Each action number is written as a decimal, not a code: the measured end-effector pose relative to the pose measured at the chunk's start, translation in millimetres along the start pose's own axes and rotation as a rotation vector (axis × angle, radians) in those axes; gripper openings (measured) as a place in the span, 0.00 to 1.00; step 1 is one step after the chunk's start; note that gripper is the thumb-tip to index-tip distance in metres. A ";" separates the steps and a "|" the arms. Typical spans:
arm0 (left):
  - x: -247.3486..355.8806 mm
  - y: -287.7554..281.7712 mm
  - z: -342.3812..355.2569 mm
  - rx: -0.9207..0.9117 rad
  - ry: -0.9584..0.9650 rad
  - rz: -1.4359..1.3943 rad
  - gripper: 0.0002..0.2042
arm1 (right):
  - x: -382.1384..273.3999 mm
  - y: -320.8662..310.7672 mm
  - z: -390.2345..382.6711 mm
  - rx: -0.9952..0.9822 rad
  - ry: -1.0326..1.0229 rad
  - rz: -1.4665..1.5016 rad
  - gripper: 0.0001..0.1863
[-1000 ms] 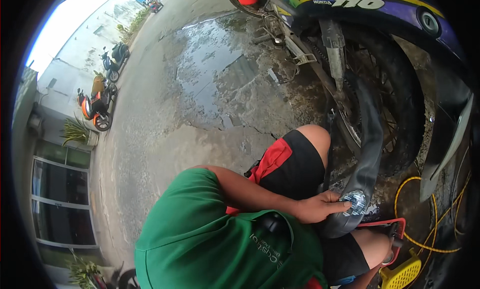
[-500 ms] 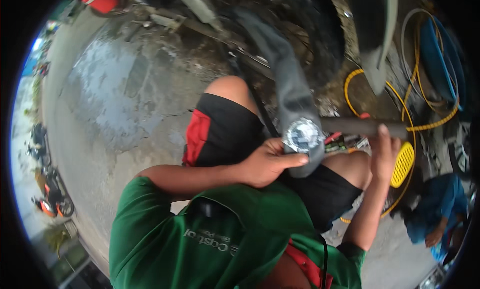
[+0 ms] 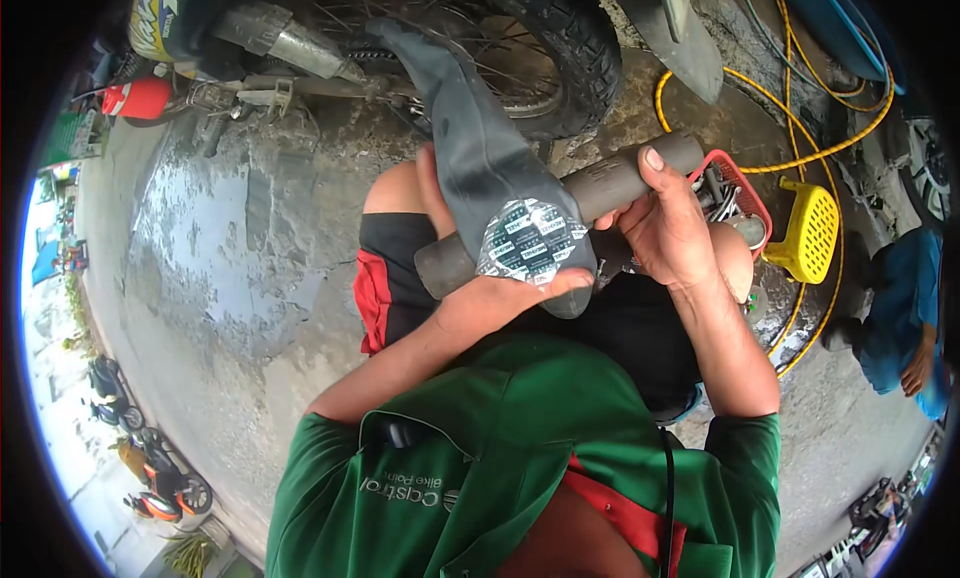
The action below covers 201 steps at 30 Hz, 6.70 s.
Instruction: Repairing a motorcycle tire by removing the inner tube, patching it, and reinstalling it into the tire.
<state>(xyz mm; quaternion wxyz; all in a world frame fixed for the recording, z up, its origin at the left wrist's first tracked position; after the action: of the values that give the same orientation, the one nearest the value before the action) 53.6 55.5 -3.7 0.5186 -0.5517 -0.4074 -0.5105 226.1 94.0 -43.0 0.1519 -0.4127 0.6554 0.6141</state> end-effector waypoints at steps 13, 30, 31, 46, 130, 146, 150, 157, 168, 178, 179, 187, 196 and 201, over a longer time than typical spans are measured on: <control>25.0 -57.8 56.7 -0.015 0.637 0.520 0.42 | -16.4 19.3 -1.6 0.100 -0.121 0.023 0.24; 8.7 -42.5 55.2 -0.013 0.524 0.420 0.18 | -23.5 107.1 -25.8 -0.041 -0.745 -1.613 0.70; 9.4 -42.4 55.1 -0.019 0.533 0.408 0.18 | -22.5 109.3 -24.2 -0.087 -0.713 -1.596 0.70; -1.0 -41.0 58.1 0.045 0.465 0.444 0.19 | -15.1 109.7 -27.2 -0.067 -0.715 -1.592 0.78; -33.5 -40.4 53.7 0.178 0.087 0.373 0.22 | -20.6 51.8 -29.7 -0.175 -0.677 -1.524 0.54; 12.7 -11.5 63.7 -0.226 0.663 0.645 0.13 | 21.8 -361.2 -118.1 0.925 0.211 -1.716 0.16; -13.5 -42.0 61.9 -0.035 0.406 0.606 0.18 | 33.2 -362.6 -99.9 0.947 0.103 -1.753 0.15; -31.2 -49.1 55.7 -0.060 0.275 0.635 0.26 | -20.6 -400.2 -137.4 1.242 -0.008 -1.575 0.17; -36.5 -39.0 51.3 -0.057 0.159 0.693 0.27 | -17.9 -412.6 -97.6 1.185 0.215 -1.516 0.19; -33.5 -48.1 42.8 -0.074 0.221 0.709 0.27 | -10.1 -420.2 -104.0 1.417 0.117 -1.221 0.18; -33.7 -50.2 44.2 -0.044 0.210 0.659 0.27 | -12.3 -410.2 -115.2 1.427 0.085 -1.234 0.18; -40.5 -38.5 69.2 -0.073 0.146 0.577 0.23 | -67.6 -269.6 -192.9 1.206 -0.809 -1.091 0.06; -55.4 -41.5 75.0 -0.089 -0.019 0.139 0.20 | -201.0 -99.1 -197.6 0.922 -0.989 -0.629 0.35; -59.1 -39.6 79.5 -0.110 0.019 0.055 0.20 | -40.0 -83.6 -160.7 0.861 -0.352 0.007 0.30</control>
<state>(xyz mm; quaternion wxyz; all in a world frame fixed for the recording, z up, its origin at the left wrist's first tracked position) 17.4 143.9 -51.1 0.5053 -0.5854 -0.3586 -0.5229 361.0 -33.4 -39.5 0.4164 -0.1995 0.8161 0.3475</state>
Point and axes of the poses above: each hand's wrist, its own z-axis towards the middle knuckle, its own y-axis out of the palm, x = y × z, the point moved 8 cm from there along z, towards the middle knuckle, and after that the axes turned 2 degrees about z, right-handed, at the moved point
